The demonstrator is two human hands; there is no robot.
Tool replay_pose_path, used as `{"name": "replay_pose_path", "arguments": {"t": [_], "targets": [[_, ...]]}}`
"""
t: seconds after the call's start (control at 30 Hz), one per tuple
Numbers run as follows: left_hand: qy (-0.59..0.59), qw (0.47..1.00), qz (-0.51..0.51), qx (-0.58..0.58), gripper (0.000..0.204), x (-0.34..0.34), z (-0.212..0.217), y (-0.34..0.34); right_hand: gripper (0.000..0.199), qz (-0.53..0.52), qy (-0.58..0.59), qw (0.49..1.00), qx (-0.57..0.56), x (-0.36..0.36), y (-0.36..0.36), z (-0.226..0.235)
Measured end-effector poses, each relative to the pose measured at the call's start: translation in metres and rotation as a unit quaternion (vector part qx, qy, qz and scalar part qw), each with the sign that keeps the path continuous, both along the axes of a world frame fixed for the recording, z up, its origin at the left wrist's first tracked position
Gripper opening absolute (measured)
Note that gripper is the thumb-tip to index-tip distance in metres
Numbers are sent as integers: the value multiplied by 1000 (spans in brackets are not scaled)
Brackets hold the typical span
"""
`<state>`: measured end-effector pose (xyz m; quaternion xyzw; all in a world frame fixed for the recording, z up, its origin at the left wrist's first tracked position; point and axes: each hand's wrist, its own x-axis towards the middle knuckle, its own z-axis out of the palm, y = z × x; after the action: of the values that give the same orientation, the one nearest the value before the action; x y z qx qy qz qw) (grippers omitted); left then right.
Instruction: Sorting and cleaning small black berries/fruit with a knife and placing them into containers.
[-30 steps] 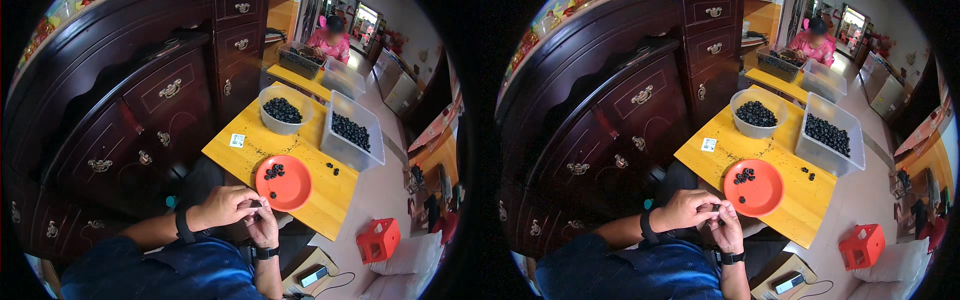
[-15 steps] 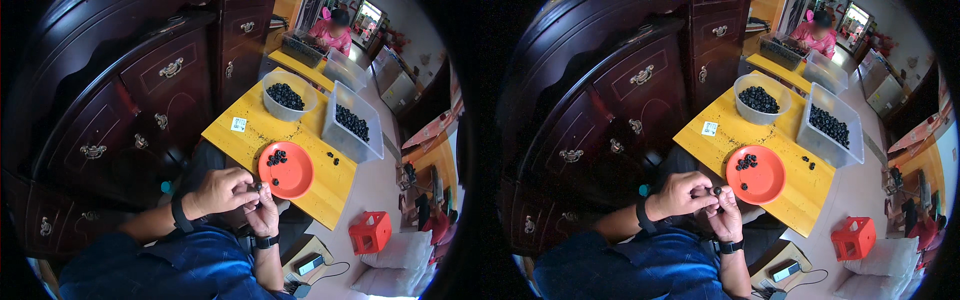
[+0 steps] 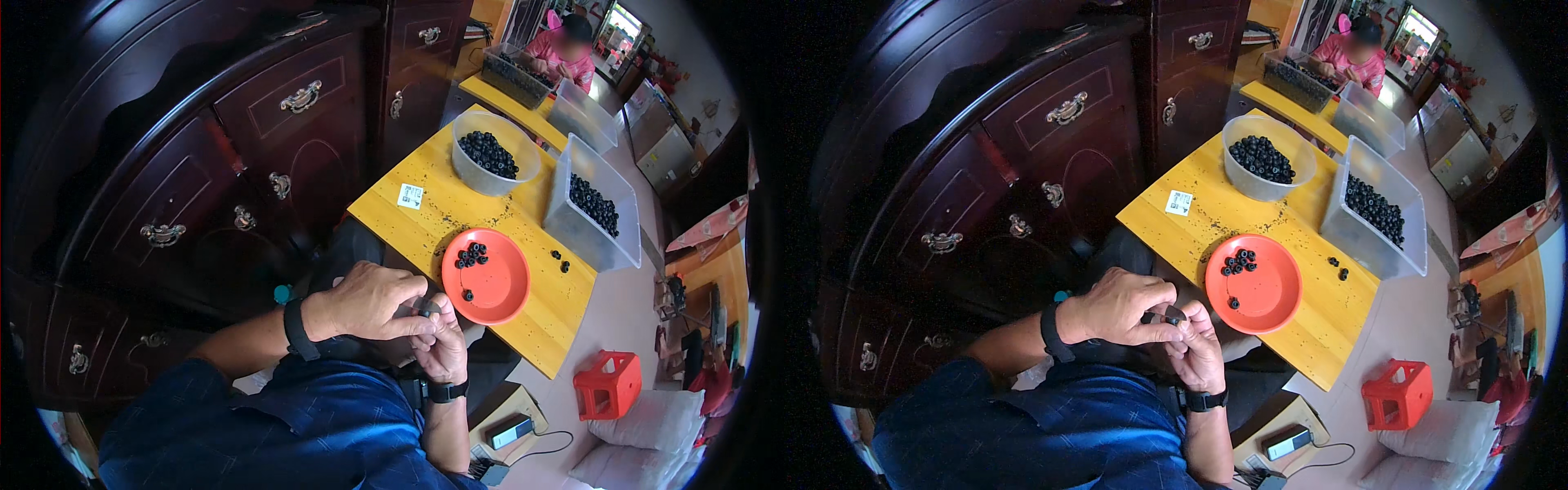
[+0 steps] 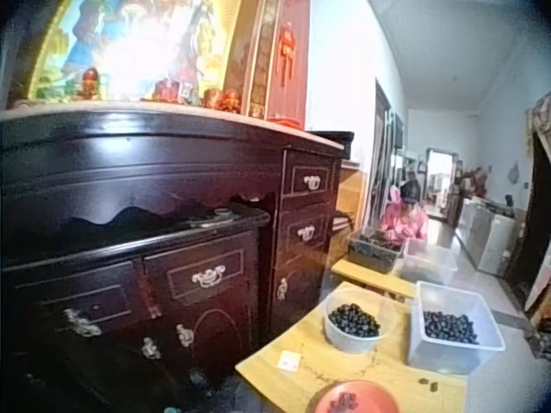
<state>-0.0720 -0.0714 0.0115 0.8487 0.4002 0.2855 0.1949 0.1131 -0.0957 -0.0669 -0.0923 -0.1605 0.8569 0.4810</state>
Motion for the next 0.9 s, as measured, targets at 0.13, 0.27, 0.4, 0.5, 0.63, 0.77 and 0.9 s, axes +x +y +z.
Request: {"name": "replay_pose_path", "arguments": {"t": [0.13, 0.27, 0.4, 0.5, 0.63, 0.77, 0.9], "targets": [[16, 999, -2, 34, 44, 0, -6, 6, 14, -10, -15, 1000, -2, -2, 3, 3], [12, 999, 0, 37, 43, -2, -18, 14, 11, -24, -27, 999, -4, -4, 11, -2], [-36, 999, 4, 32, 42, -6, -16, 22, 11, -24, -29, 999, -12, -9, 18, -2], [-100, 995, 14, -1, 41, -3, -14, 27, 11, -24, -39, 999, -23, -5, 21, -3], [-112, 988, 27, -106, 40, -7, -23, 23, 13, -43, -49, 994, -82, 7, 33, 4], [-58, 977, 18, -206, 38, -19, -46, 12, 11, -93, -145, 982, -75, 30, 68, 35], [-3, 980, 63, -189, 37, -32, -54, 12, 14, -93, -213, 972, 26, 50, 143, 62]]}}
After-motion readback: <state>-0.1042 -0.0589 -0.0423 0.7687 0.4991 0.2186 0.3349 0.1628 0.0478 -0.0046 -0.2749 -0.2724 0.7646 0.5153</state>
